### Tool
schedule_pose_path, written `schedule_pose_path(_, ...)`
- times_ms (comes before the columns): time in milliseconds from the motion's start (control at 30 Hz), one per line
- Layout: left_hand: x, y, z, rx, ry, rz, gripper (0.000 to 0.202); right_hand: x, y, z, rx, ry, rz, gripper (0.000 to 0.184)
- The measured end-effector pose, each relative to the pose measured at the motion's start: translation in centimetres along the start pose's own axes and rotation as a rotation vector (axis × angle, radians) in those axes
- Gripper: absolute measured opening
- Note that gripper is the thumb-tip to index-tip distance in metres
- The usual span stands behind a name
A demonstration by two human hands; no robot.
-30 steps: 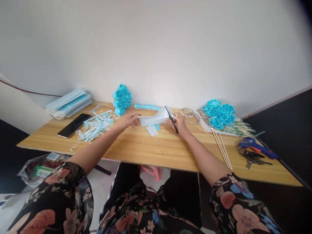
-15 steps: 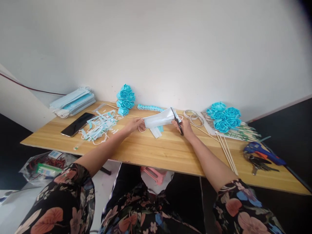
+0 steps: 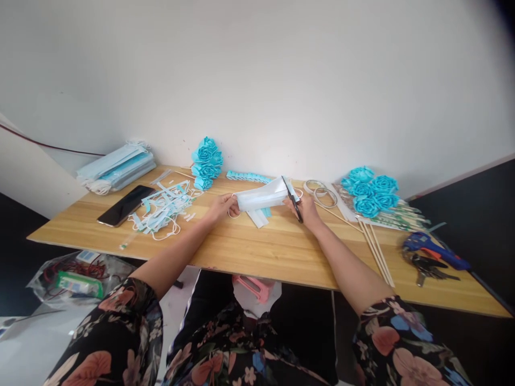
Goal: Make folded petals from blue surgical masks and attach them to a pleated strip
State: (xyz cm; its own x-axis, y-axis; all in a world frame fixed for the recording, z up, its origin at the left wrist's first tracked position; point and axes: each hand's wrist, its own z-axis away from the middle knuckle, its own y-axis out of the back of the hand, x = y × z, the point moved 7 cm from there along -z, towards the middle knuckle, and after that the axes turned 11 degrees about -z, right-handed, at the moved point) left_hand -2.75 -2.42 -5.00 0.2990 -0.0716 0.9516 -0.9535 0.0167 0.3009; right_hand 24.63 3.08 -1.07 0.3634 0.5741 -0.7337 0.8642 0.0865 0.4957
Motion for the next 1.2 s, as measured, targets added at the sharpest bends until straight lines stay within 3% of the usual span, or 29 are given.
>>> schedule_pose_path(200,0.2,0.4,0.4,0.028,0.025,0.085,0.04,-0.5,-0.5,-0.3,0.001,0.085,0.077,0.053)
schedule_pose_path(500,-0.6,2.1,0.0,0.209,0.051,0.223,0.037,-0.5,-0.7,0.2,-0.027,0.055,0.017,0.057)
schedule_pose_path(733,-0.4,3.8,0.1,0.337,0.053,0.258,0.039,-3.4,-1.4,0.9,-0.13,0.128,0.003,0.048)
schedule_pose_path(833,-0.5,4.7,0.3,0.417,0.09,0.266,0.041,-4.1,-2.1,1.3,-0.214,0.055,-0.15,0.044)
schedule_pose_path(933,-0.7,5.2,0.4,0.484,0.106,0.285,0.036,-3.7,-2.7,1.7,-0.246,-0.126,-0.375,0.046)
schedule_pose_path(1000,-0.8,4.8,0.3,0.446,0.107,0.299,0.032,-3.4,-3.0,1.9,-0.249,-0.227,-0.53,0.052)
schedule_pose_path(1200,-0.6,2.2,0.1,0.105,0.119,0.209,0.036,-2.5,-3.6,1.7,-0.204,-0.393,-0.847,0.069)
